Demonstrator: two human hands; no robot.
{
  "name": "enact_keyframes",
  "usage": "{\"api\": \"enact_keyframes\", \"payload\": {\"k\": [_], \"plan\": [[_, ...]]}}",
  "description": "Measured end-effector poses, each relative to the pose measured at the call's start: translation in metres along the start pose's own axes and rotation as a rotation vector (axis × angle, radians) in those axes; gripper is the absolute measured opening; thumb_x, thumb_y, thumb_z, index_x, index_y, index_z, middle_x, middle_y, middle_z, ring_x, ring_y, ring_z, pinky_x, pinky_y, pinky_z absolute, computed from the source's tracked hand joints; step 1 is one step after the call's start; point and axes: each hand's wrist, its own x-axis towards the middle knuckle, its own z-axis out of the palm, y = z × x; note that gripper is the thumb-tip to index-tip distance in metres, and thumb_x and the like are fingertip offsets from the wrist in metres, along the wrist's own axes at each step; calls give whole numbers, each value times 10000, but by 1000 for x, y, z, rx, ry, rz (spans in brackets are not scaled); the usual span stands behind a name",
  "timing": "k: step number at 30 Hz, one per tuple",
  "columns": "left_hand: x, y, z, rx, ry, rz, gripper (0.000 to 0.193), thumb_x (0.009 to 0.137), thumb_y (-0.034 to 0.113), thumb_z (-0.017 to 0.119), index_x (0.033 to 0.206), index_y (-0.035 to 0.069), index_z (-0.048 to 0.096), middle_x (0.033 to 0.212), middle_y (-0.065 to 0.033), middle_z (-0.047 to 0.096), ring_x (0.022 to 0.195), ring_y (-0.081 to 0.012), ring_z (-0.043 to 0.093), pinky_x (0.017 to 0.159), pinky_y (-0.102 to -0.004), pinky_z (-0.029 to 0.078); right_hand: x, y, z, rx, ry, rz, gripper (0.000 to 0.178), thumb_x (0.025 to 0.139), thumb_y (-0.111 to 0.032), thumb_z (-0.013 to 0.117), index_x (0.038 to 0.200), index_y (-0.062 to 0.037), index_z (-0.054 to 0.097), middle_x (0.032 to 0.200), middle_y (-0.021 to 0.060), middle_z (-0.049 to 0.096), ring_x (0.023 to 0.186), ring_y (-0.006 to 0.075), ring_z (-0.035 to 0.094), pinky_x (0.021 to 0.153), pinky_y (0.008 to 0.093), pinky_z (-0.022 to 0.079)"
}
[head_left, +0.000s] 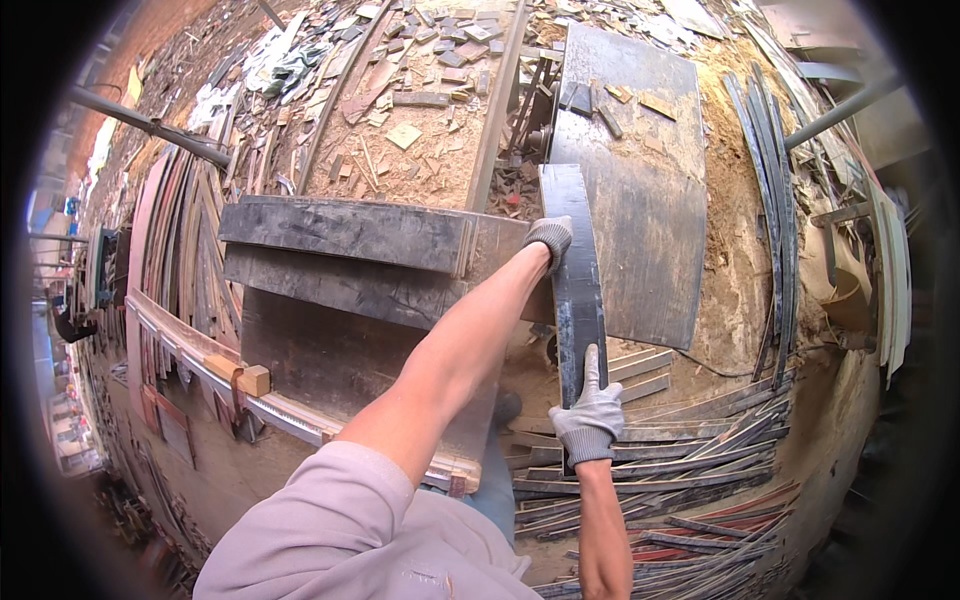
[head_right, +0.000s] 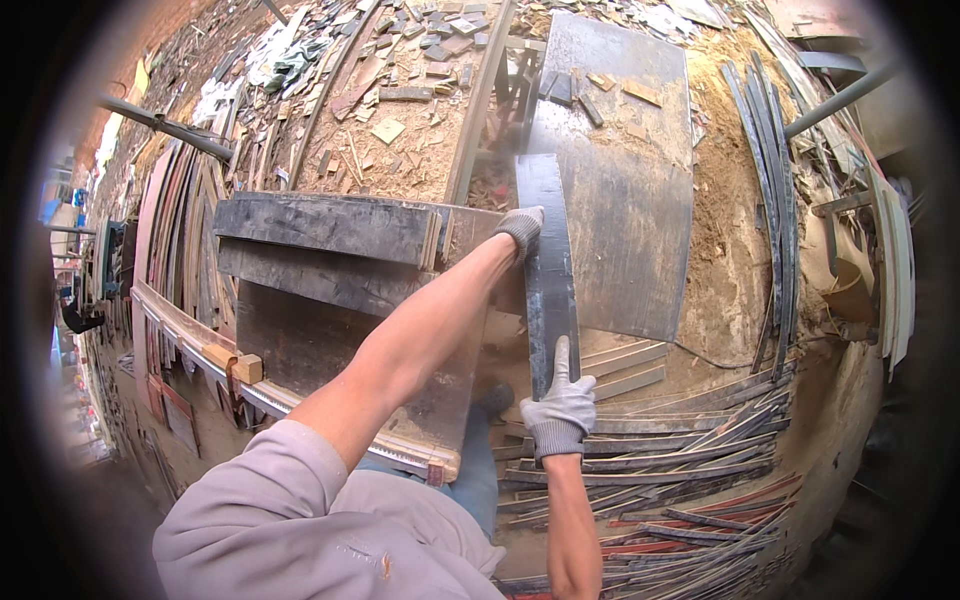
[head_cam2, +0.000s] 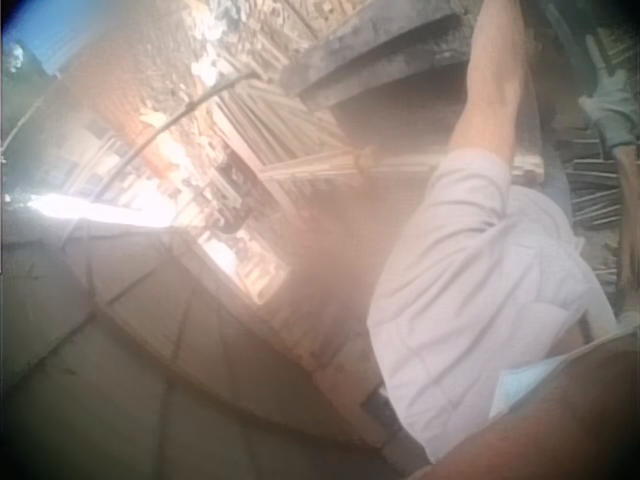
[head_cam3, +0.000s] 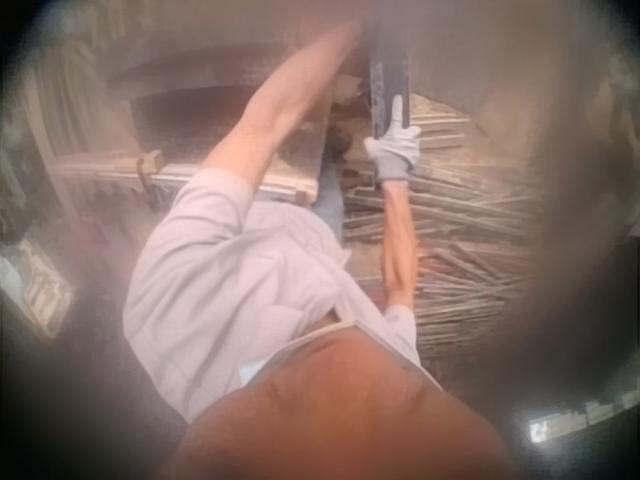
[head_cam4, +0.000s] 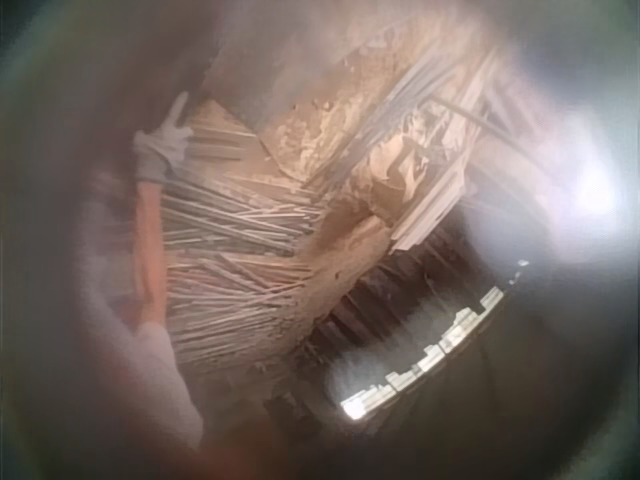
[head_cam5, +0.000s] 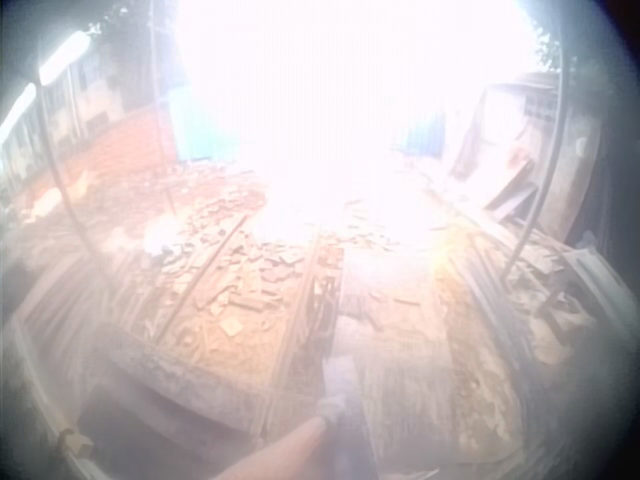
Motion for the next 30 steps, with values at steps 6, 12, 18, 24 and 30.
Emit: {"api": "enact_keyframes", "payload": {"k": [6, 12, 18, 24, 30], "plan": [[14, -2, 1, -106, 1, -114, 493, 1089, 370, 464, 1198, 13, 786, 1137, -233, 805, 1096, -330, 802, 902, -478, 608, 1, -7, -1, -5, 4, -1, 1288, 771, -390, 897, 1794, -381, 115, 1185, 251, 539, 948, 418, 696, 838, 503, 611], [16, 6, -5, 42, -82, -59, 430, 1112, 215, 425, 1243, -3, 772, 1145, -233, 805, 1101, -332, 803, 882, -450, 631, -1, -21, 0, 29, 12, 11, 1303, 745, -382, 901, 1793, -371, 127, 1193, 269, 553, 961, 445, 707, 863, 515, 614], [42, -1, -9, -36, -133, -136, 568, 1104, 418, 457, 1387, -36, 649, 1243, -272, 740, 1140, -364, 727, 1029, -495, 546, -6, -38, -3, 77, 32, 25, 1306, 719, -297, 866, 1796, -357, 129, 1164, 281, 569, 929, 465, 721, 874, 520, 616], [16, 29, -36, -230, 20, -62, 693, 1014, 545, 696, 1338, -68, 710, 1280, -294, 757, 1174, -395, 746, 999, -505, 577, 8, -53, -20, 157, 18, 44, 1245, 755, -315, 818, 1793, -368, 133, 1216, 286, 575, 954, 433, 718, 881, 518, 603], [-166, -4, -45, -1163, -881, 161, 489, 1014, 381, 779, 1287, -21, 726, 1222, -161, 801, 1074, -240, 788, 866, -388, 677, -51, 30, 14, 599, 50, -229, 1327, 680, -282, 874, 1795, -169, 165, 1547, 283, 560, 1340, 438, 643, 1181, 471, 519]]}}
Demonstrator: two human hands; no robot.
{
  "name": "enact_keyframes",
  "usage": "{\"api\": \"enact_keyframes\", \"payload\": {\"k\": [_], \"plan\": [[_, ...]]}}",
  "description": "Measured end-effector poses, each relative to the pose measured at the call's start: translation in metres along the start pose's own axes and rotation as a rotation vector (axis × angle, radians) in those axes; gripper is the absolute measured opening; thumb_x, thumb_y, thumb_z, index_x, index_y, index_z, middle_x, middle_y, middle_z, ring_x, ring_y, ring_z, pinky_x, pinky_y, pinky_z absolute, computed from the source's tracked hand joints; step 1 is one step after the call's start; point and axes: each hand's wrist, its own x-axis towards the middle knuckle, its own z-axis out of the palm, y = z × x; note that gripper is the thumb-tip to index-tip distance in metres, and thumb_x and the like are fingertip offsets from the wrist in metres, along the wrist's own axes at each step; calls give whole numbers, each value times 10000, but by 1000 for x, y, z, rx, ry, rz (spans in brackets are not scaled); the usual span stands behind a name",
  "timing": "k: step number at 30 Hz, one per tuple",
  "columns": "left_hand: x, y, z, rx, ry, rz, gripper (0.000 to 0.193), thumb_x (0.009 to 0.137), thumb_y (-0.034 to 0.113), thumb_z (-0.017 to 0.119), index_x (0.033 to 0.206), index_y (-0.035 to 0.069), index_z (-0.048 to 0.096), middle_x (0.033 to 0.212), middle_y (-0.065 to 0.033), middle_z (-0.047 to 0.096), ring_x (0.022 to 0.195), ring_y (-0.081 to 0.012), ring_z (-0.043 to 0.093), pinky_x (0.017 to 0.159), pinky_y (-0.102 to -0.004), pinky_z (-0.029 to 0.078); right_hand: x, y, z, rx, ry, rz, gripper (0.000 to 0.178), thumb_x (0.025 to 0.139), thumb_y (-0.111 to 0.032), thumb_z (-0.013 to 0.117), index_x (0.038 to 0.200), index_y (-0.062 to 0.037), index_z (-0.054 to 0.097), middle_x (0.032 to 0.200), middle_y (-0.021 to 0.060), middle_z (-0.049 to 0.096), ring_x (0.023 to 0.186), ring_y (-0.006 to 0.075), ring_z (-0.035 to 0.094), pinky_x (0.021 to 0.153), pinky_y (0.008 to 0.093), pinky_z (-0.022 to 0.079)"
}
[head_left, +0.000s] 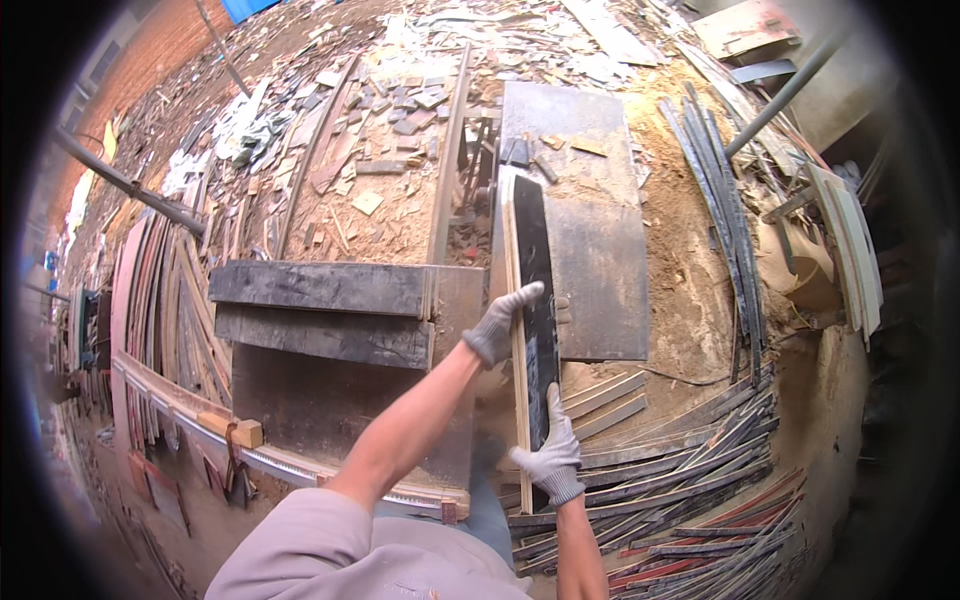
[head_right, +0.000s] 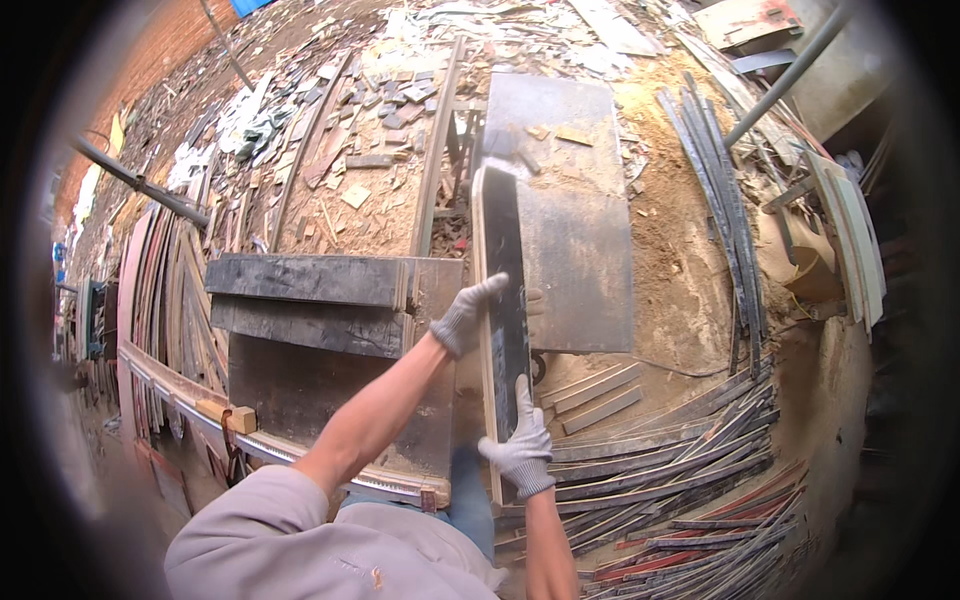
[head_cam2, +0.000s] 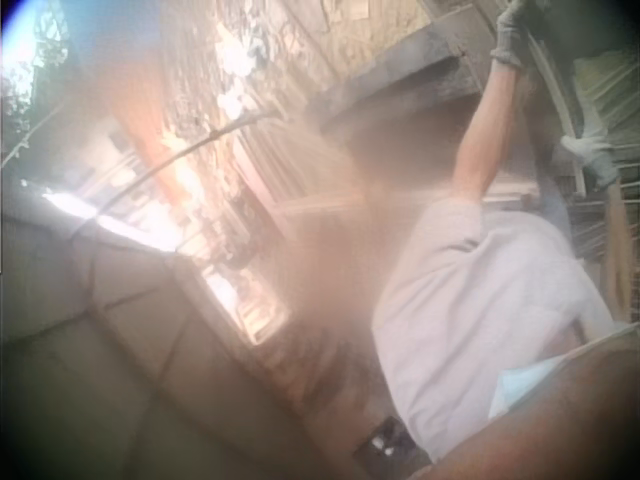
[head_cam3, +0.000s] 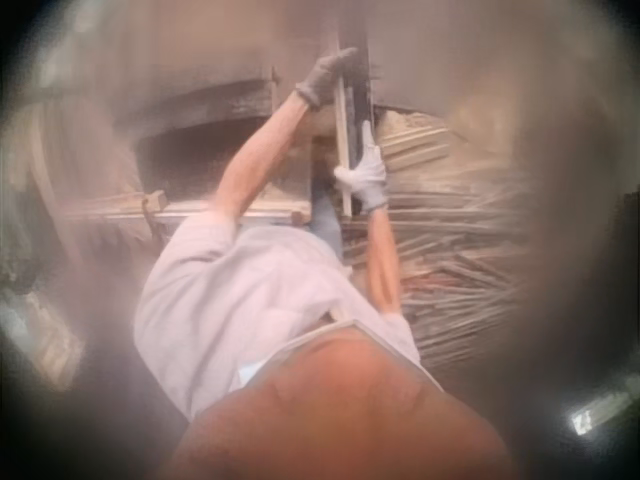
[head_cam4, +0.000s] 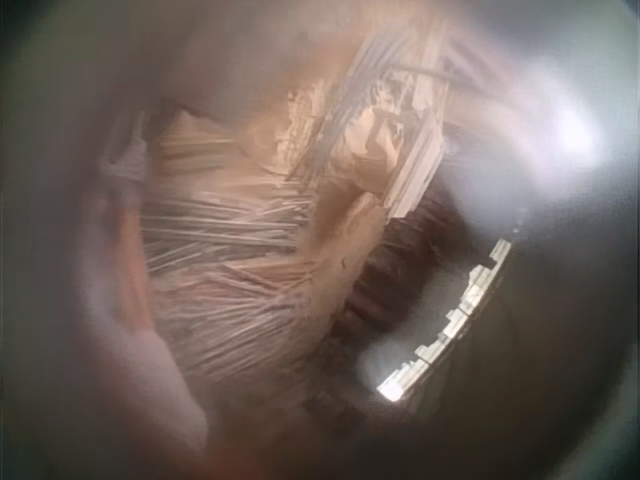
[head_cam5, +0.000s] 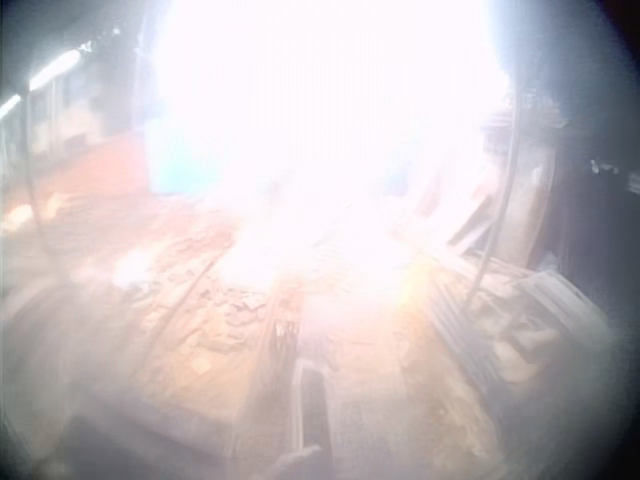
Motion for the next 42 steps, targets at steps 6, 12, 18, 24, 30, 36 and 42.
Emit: {"api": "enact_keyframes", "payload": {"k": [6, 12, 18, 24, 30, 36, 42], "plan": [[-8, -25, 80, 544, 208, -59, 343, 873, 95, 793, 1205, 27, 739, 1047, -112, 793, 943, -176, 754, 765, -330, 608, -30, 23, 14, 431, 151, -244, 1326, 758, -409, 950, 1779, -96, 163, 1564, 291, 496, 1391, 483, 561, 1195, 534, 460], [-26, -81, 162, 1514, 36, 590, 602, 791, 75, 777, 1355, 21, 572, 1218, -235, 682, 1155, -427, 687, 993, -519, 574, -105, 0, -133, -676, 571, -571, 1202, 748, -547, 940, 1738, -180, 365, 1656, 330, 403, 1530, 525, 394, 1270, 642, 317], [-50, -132, 142, 2196, -781, 764, 713, 733, 227, 803, 1366, 30, 539, 1152, -165, 631, 1106, -341, 640, 946, -503, 476, -137, 46, -198, -1099, 209, -107, 1406, 664, -508, 975, 1761, -111, 188, 1663, 315, 376, 1568, 496, 362, 1322, 629, 261], [-22, -132, 56, 2256, -1162, 778, 620, 834, 307, 746, 1369, 64, 547, 1172, -115, 635, 1105, -307, 640, 917, -491, 479, -114, 95, -70, -670, 127, 179, 1402, 683, -412, 927, 1756, -34, 108, 1224, 263, 585, 1100, 451, 662, 971, 526, 570], [3, -120, -8, 2320, -1260, 615, 725, 792, 336, 809, 1421, 106, 531, 1242, -117, 639, 1198, -308, 639, 969, -505, 483, -75, 68, -19, -562, 40, 305, 1434, 688, -409, 948, 1775, -92, 66, 1233, 266, 599, 1095, 452, 675, 971, 518, 576], [-27, -91, -19, 2111, -651, 558, 1074, 694, 166, 765, 1678, 70, 347, 1612, -261, 440, 1559, -442, 392, 1368, -583, 185, -53, 61, -17, -624, 9, 328, 1466, 691, -421, 952, 1776, -97, 21, 1248, 268, 596, 1094, 444, 683, 967, 518, 581], [1, -73, -40, 1286, 1006, 201, 1019, 880, 529, 838, 1591, -54, 398, 1536, -303, 519, 1396, -428, 569, 1183, -496, 477, -43, 60, -15, -622, 10, 323, 1418, 719, -423, 920, 1772, -90, 31, 1251, 278, 594, 1130, 452, 684, 978, 515, 581]]}}
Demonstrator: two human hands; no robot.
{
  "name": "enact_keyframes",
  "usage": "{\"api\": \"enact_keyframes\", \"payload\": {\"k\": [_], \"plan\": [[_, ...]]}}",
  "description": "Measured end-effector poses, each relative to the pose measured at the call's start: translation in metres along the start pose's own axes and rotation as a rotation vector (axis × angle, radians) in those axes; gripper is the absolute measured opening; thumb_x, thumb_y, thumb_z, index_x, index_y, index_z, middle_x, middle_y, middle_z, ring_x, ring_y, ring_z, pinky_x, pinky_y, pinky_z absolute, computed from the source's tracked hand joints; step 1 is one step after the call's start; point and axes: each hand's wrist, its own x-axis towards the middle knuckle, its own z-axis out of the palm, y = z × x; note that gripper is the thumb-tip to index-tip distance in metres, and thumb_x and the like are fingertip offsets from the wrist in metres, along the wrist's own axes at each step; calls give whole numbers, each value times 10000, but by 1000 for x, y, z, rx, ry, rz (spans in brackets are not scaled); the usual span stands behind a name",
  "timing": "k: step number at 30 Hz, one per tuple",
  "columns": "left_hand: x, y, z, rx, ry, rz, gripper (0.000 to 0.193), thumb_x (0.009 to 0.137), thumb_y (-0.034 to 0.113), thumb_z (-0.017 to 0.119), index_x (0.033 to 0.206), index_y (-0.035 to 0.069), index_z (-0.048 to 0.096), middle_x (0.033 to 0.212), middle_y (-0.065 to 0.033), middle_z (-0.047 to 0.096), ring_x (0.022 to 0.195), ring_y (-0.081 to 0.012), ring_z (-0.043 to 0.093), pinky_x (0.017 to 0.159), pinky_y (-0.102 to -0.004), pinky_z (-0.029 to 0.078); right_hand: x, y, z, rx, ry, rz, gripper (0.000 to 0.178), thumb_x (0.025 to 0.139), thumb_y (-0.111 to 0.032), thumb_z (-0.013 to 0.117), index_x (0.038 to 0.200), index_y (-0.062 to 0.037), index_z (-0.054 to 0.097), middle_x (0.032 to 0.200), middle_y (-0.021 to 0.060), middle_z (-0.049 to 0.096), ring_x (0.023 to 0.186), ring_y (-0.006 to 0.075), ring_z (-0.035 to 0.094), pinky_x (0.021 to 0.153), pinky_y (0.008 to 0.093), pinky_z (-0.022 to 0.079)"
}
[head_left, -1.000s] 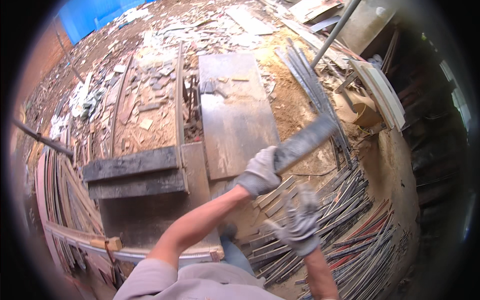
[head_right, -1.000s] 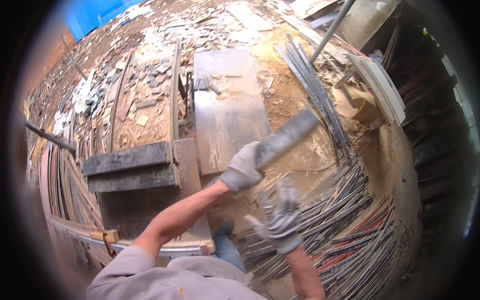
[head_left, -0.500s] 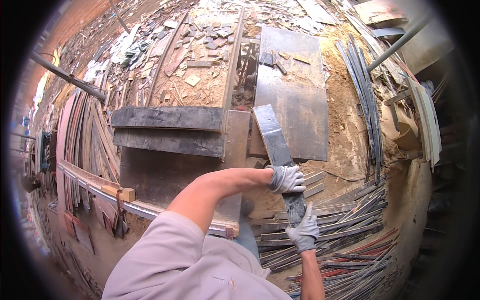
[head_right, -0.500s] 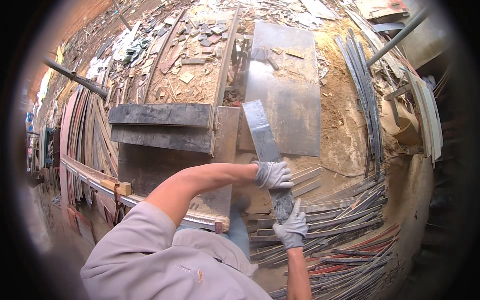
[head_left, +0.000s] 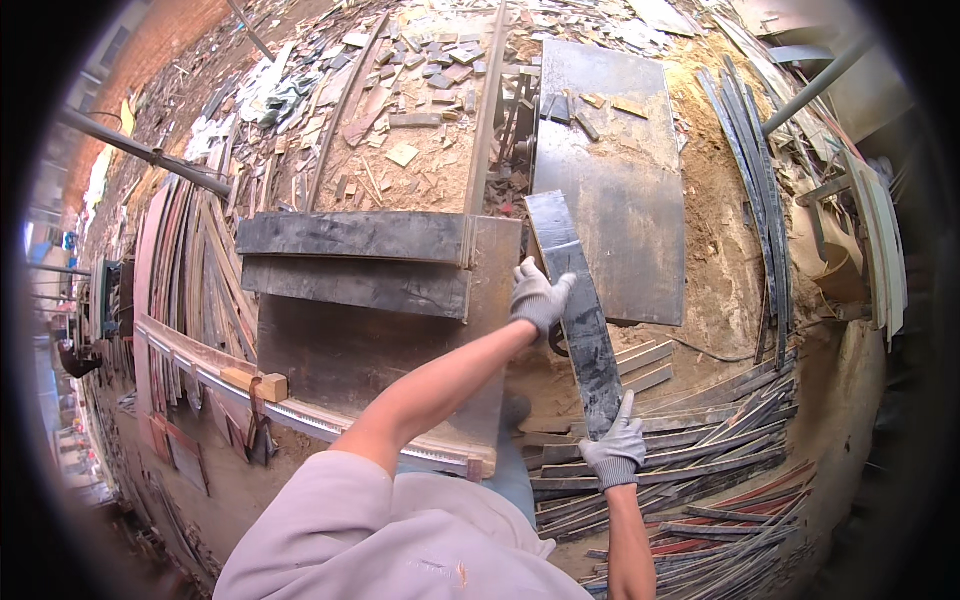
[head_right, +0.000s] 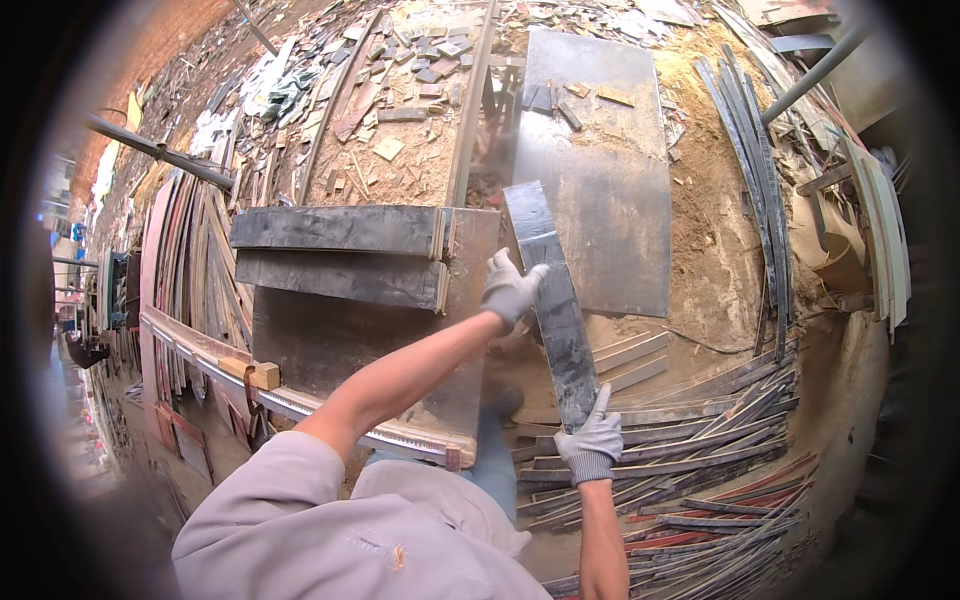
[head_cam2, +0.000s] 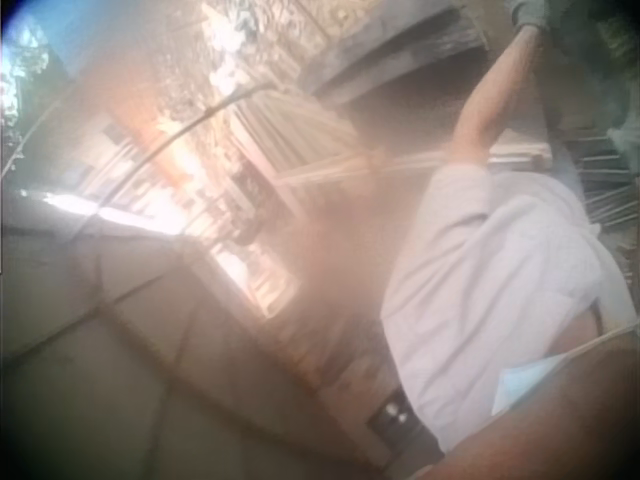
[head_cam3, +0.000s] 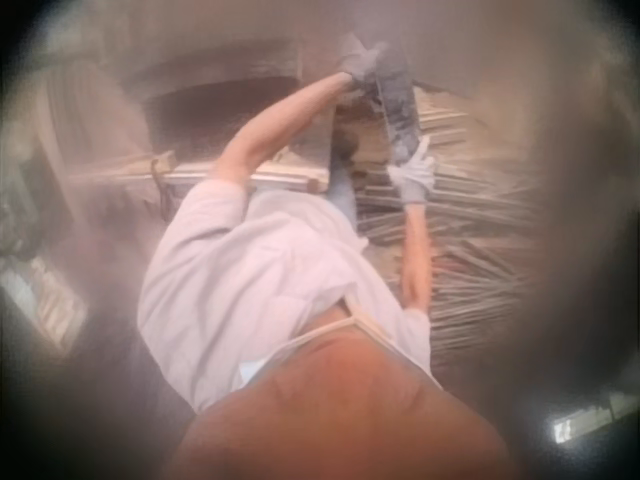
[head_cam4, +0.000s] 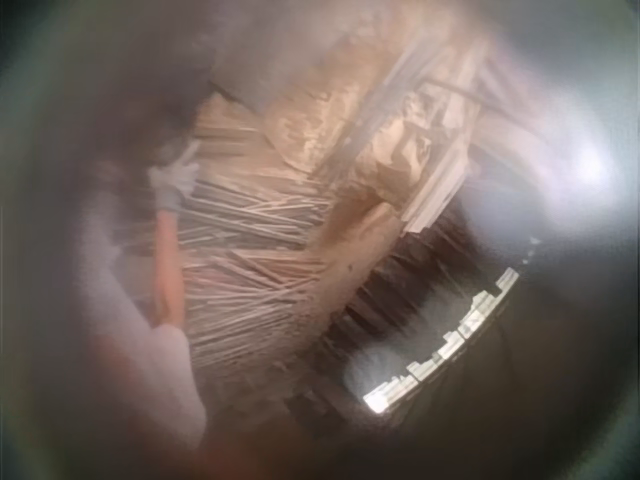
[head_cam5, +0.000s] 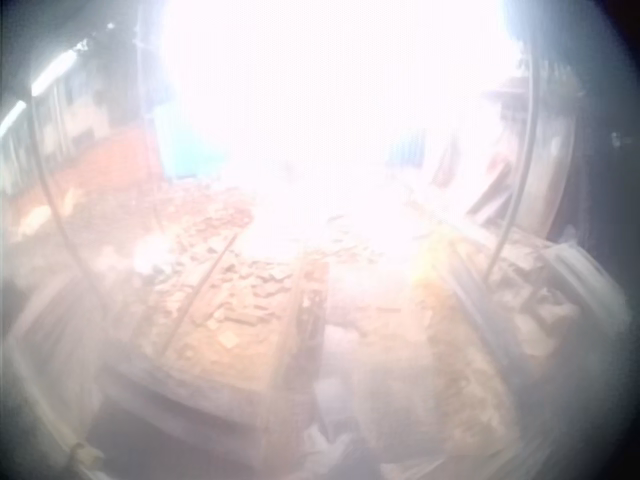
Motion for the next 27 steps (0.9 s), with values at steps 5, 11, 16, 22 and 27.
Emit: {"api": "enact_keyframes", "payload": {"k": [5, 11, 16, 22, 27], "plan": [[64, -14, 39, -329, -379, -381, 585, 1029, 505, 775, 1137, -69, 785, 1010, -138, 799, 900, -247, 746, 830, -416, 596, 10, -7, -5, 17, -13, 10, 1430, 723, -418, 937, 1773, -99, 19, 1255, 280, 600, 1139, 456, 682, 987, 511, 581], [79, -26, 56, -419, -416, -435, 472, 1053, 388, 770, 1170, -69, 766, 1025, -132, 800, 861, -239, 745, 739, -418, 585, 20, -11, -4, 13, -22, 28, 1450, 708, -423, 935, 1776, -115, 4, 1290, 296, 605, 1129, 472, 700, 985, 508, 595], [81, -16, 48, -346, -386, -393, 534, 1038, 421, 766, 1194, -89, 748, 1034, -155, 800, 910, -258, 758, 761, -442, 597, 22, -15, -4, 25, -12, 15, 1451, 712, -433, 936, 1774, -98, 6, 1280, 295, 605, 1105, 466, 703, 971, 507, 597], [78, 2, 34, -260, -350, -442, 615, 1015, 475, 750, 1237, -98, 749, 1110, -195, 809, 1034, -292, 777, 879, -430, 588, 25, -20, -5, 18, 1, -7, 1403, 750, -426, 921, 1774, -86, 26, 1253, 279, 597, 1041, 443, 717, 920, 505, 600], [80, 12, 27, -120, -363, -359, 638, 992, 500, 746, 1232, -91, 761, 1153, -220, 812, 1073, -306, 776, 920, -421, 574, 28, -24, -3, 12, -6, 6, 1394, 747, -411, 904, 1772, -77, 20, 1251, 284, 592, 1003, 439, 726, 907, 502, 603]]}}
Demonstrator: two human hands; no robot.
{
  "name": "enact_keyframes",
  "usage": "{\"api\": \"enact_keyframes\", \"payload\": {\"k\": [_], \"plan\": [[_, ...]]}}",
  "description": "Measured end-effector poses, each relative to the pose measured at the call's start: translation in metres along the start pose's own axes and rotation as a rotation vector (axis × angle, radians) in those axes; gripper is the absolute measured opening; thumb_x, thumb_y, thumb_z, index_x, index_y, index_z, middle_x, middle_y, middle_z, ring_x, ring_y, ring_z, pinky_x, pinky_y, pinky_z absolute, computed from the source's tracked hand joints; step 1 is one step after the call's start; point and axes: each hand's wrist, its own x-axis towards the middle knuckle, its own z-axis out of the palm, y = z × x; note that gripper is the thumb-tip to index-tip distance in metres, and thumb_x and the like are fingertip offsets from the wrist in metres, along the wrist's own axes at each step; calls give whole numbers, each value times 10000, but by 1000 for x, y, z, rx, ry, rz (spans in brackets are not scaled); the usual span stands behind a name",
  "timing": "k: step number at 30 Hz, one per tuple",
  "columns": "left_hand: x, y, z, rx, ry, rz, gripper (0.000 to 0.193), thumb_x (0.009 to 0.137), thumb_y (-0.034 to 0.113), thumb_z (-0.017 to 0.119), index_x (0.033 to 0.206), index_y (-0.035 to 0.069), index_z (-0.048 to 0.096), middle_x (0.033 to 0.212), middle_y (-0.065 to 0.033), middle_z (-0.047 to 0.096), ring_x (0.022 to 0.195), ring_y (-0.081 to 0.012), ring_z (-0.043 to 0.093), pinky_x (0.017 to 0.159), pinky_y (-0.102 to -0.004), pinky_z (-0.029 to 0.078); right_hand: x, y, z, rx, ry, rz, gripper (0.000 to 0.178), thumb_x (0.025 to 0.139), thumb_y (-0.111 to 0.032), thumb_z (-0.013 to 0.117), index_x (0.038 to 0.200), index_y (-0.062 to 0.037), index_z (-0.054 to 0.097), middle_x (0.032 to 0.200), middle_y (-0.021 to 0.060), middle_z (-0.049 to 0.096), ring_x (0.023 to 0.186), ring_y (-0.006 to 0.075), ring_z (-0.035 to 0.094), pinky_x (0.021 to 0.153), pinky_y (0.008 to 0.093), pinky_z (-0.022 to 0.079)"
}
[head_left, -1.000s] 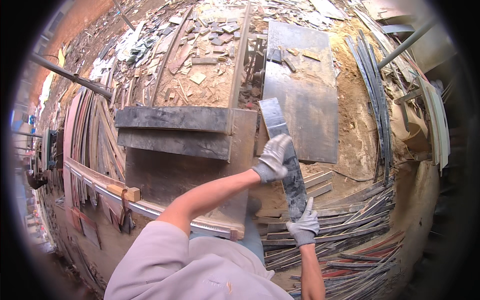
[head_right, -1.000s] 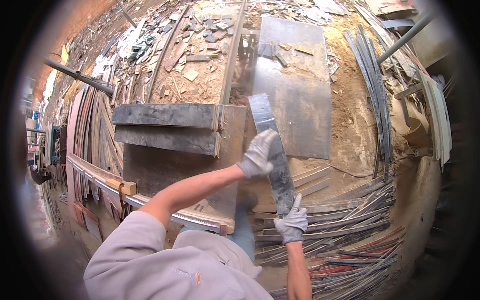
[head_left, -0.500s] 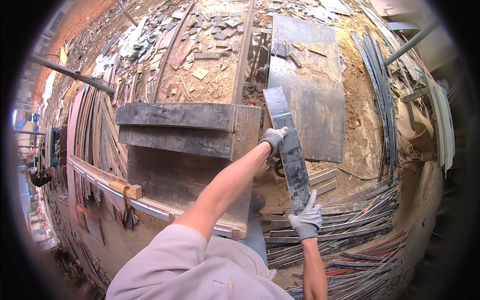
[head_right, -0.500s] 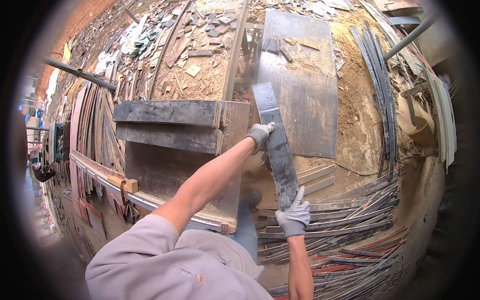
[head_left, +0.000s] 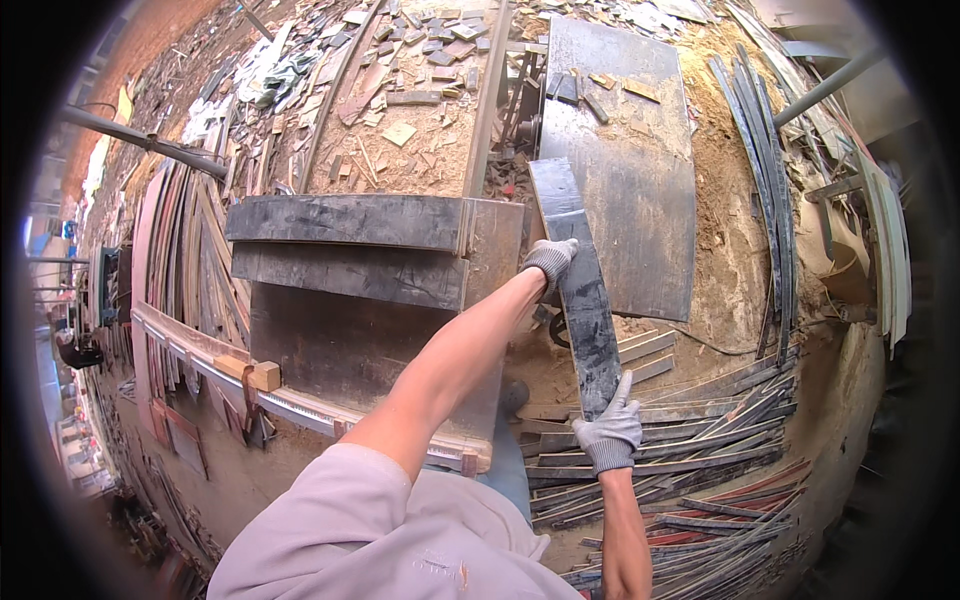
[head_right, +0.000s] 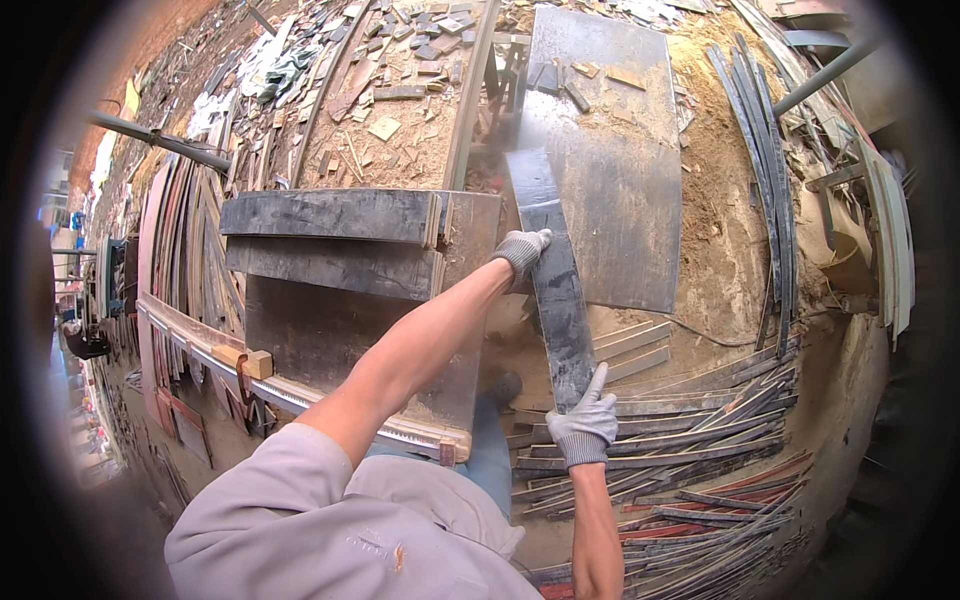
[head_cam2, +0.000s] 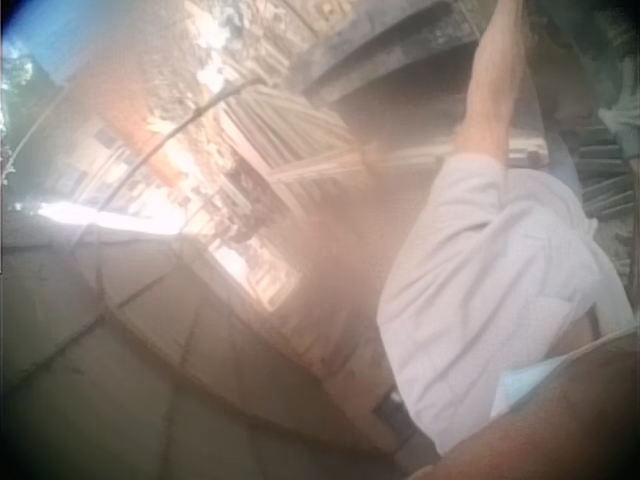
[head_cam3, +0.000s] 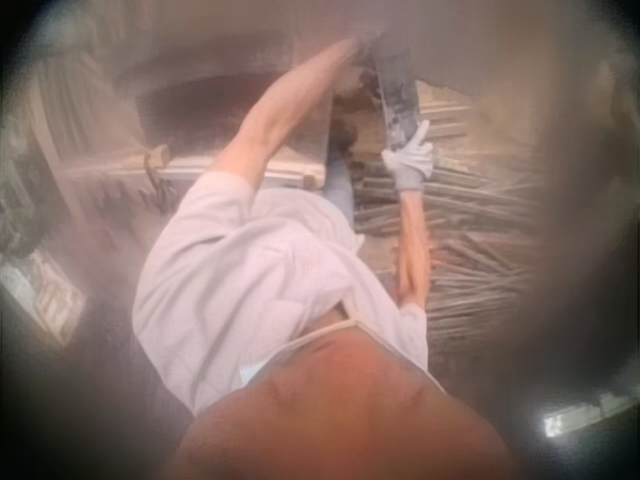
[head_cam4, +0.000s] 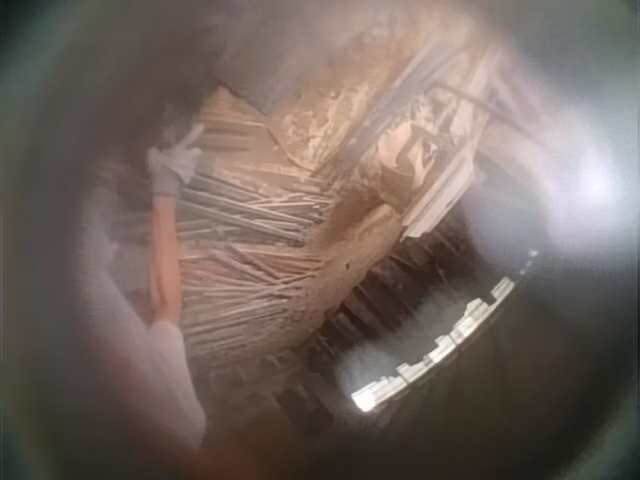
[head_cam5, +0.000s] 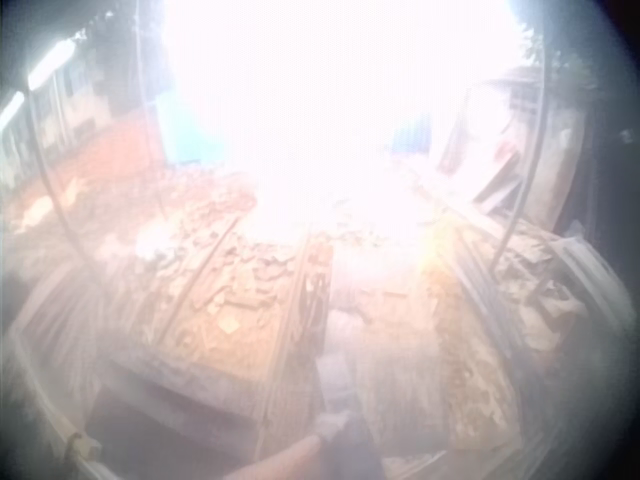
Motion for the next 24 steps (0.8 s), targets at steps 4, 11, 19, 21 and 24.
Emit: {"api": "enact_keyframes", "payload": {"k": [4, 11, 19, 21, 24], "plan": [[7, 0, 1, 5, 40, 7, 625, 976, 512, 758, 1191, -75, 786, 1133, -218, 817, 1052, -298, 779, 909, -429, 573, 1, -3, 0, -1, 3, 9, 1409, 736, -415, 907, 1772, -77, 14, 1244, 286, 592, 994, 442, 724, 908, 502, 603], [17, -1, 0, 40, 64, 42, 606, 964, 492, 766, 1160, -80, 793, 1071, -209, 821, 1010, -295, 778, 891, -430, 578, 0, -14, 3, 29, 17, 8, 1430, 725, -422, 923, 1770, -72, 13, 1240, 285, 594, 1008, 448, 718, 916, 509, 602], [14, 8, -10, -4, 24, 35, 625, 958, 493, 768, 1174, -93, 783, 1128, -221, 816, 1064, -301, 772, 941, -415, 572, 2, -26, 2, 46, -8, 25, 1418, 730, -412, 908, 1770, -63, 9, 1235, 291, 592, 1028, 449, 711, 920, 510, 599], [13, 10, -11, 24, 46, 36, 630, 957, 496, 765, 1180, -94, 781, 1139, -229, 815, 1078, -307, 773, 949, -419, 573, 1, -30, 1, 50, -21, 35, 1412, 733, -406, 899, 1769, -61, 5, 1237, 293, 591, 1023, 448, 713, 918, 510, 599], [14, 12, -14, 40, 44, 45, 641, 956, 504, 758, 1193, -91, 780, 1158, -243, 811, 1101, -318, 774, 964, -422, 573, 1, -35, 0, 53, -34, 43, 1410, 734, -398, 891, 1769, -59, -4, 1242, 295, 588, 1021, 447, 715, 918, 507, 599]]}}
